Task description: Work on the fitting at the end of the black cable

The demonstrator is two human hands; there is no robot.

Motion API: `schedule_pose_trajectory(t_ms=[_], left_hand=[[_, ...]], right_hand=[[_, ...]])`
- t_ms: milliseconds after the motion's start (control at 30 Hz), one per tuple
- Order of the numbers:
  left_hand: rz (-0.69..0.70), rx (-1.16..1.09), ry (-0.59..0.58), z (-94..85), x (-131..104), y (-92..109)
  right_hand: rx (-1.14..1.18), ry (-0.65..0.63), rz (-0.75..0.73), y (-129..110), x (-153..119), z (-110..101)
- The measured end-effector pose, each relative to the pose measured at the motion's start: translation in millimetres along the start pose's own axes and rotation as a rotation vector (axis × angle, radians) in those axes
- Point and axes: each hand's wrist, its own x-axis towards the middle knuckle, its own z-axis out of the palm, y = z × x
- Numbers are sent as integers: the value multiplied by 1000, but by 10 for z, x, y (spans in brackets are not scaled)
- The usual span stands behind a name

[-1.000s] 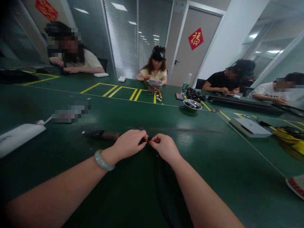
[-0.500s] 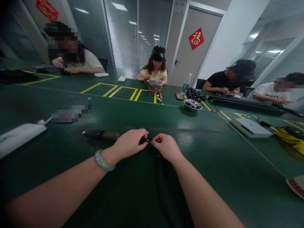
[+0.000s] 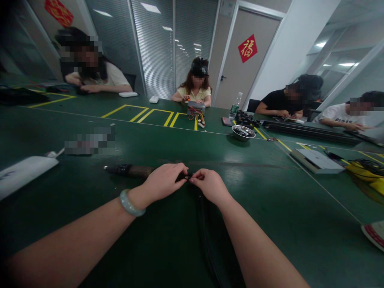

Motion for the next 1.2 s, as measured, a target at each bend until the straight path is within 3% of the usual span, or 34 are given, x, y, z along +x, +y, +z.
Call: schedule_pose_trajectory(t_ms=[800,1200], left_hand=[[-36,53,-81,-4,32,14],[-32,65,-30,-52,12,63]], right_hand=[[-8,87,4,-64,-30,65],[2,98,3,-72,-37,92]])
